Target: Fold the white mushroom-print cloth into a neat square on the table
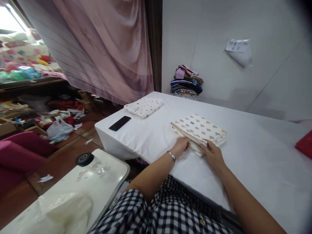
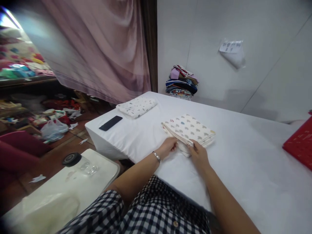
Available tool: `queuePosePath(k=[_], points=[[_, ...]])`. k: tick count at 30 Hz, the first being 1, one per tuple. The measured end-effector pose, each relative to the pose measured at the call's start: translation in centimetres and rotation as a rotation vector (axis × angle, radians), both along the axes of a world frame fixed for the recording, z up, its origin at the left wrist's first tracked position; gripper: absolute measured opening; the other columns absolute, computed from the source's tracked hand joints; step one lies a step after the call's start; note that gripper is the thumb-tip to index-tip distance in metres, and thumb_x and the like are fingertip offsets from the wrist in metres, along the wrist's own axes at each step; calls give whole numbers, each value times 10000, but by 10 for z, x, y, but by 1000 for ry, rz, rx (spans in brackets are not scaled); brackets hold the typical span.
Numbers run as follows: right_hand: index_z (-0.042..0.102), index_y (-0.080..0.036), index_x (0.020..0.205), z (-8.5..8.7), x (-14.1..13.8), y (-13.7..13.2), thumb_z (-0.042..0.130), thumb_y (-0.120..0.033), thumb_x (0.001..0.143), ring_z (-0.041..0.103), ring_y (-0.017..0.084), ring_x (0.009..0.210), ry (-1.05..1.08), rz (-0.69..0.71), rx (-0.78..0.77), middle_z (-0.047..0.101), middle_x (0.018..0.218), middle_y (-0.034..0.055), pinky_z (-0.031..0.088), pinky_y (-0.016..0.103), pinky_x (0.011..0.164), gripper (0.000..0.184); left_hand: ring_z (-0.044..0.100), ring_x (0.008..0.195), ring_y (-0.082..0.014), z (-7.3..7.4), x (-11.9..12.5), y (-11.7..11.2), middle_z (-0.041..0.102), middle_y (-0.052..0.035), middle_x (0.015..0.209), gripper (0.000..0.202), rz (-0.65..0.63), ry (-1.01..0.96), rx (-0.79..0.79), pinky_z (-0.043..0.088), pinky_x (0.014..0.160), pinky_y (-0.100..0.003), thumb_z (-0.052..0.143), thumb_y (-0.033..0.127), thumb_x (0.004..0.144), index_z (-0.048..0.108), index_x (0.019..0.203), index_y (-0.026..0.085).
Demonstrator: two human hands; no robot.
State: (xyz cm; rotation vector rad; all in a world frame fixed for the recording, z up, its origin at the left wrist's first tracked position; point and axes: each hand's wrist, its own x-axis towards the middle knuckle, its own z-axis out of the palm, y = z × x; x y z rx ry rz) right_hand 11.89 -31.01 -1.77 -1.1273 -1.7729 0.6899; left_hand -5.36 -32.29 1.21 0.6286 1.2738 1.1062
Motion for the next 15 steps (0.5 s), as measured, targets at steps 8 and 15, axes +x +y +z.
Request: queuePosePath(k=[8, 15], points=[[658, -183, 1073, -3, 2, -2, 598, -449, 780, 614, 216, 803, -35, -16, -7, 689, 916, 48, 500, 349, 751, 401, 343, 375, -40, 7, -32, 46, 441, 50, 496, 192, 200, -107, -65, 207, 369, -165, 515, 180, 811, 432, 639, 167], [661, -199, 1077, -8, 3, -2, 594, -467, 774, 602, 223, 838, -76, -16, 33, 676, 975, 68, 492, 379, 796, 409, 299, 360, -16, 13, -58, 70, 387, 63, 498, 261, 277, -286, -105, 173, 356, -126, 445, 140, 876, 385, 623, 166]])
